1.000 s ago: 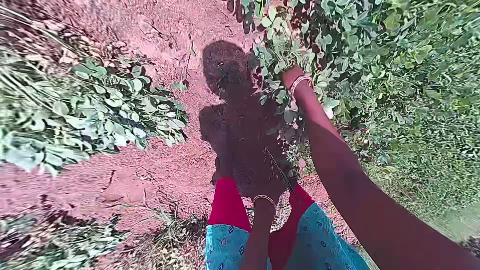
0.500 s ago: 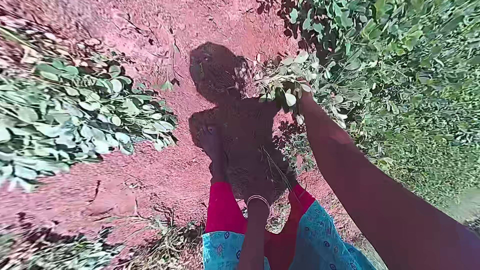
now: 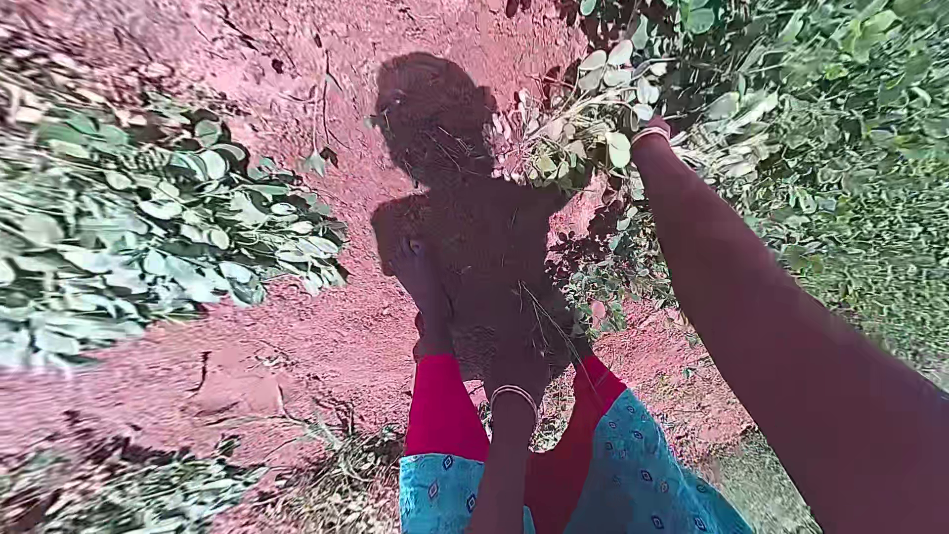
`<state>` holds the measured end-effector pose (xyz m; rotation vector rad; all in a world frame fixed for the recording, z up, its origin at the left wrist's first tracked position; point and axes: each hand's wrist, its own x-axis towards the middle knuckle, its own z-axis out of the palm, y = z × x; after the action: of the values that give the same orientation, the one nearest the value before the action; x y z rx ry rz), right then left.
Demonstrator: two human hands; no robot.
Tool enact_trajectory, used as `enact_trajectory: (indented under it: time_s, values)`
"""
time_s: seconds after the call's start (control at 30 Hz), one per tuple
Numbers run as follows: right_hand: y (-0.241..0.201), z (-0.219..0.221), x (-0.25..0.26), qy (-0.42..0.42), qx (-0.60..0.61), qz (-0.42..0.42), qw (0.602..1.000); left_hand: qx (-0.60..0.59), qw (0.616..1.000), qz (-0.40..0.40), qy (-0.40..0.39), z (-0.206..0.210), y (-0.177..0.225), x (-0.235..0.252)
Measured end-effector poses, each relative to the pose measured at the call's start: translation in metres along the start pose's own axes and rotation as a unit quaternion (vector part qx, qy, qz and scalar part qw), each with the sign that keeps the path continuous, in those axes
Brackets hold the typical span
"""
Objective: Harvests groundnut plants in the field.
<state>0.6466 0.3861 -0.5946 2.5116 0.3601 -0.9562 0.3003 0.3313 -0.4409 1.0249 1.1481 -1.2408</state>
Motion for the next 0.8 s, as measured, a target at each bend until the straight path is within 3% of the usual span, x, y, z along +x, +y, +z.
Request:
enact_trajectory:
  time_s: [0.13, 0.23, 0.37, 0.43, 0.53, 0.63, 0.73, 0.8]
  values:
    - [-0.010, 0.018, -0.033, -0.115, -0.041, -0.081, 0.989, -0.031, 0.997, 0.041, 0.054, -0.001, -0.011, 0.012]
    - [-0.011, 0.002, -0.067, -0.087, 0.038, -0.049, 0.994, -0.140, 0.980, 0.089, 0.109, 0.002, -0.016, 0.011]
    - [-0.006, -0.009, -0.098, -0.085, 0.005, -0.020, 0.996, -0.227, 0.952, 0.130, 0.161, -0.005, -0.016, 0.001]
    - [0.000, -0.008, -0.145, -0.124, -0.016, -0.026, 0.992, -0.238, 0.944, 0.136, 0.185, -0.001, -0.013, 0.010]
    - [0.032, 0.036, -0.217, -0.229, -0.014, -0.022, 0.973, -0.212, 0.960, 0.115, 0.139, 0.018, -0.009, 0.019]
    - [0.047, 0.066, -0.227, -0.265, 0.038, -0.007, 0.963, -0.174, 0.975, 0.092, 0.101, 0.014, 0.002, 0.012]
    - [0.031, 0.058, -0.211, -0.187, 0.074, -0.013, 0.980, -0.332, 0.911, 0.107, 0.218, 0.012, 0.000, 0.013]
    - [0.027, 0.070, -0.214, -0.261, 0.006, -0.040, 0.964, -0.433, 0.874, 0.092, 0.202, 0.023, -0.013, 0.013]
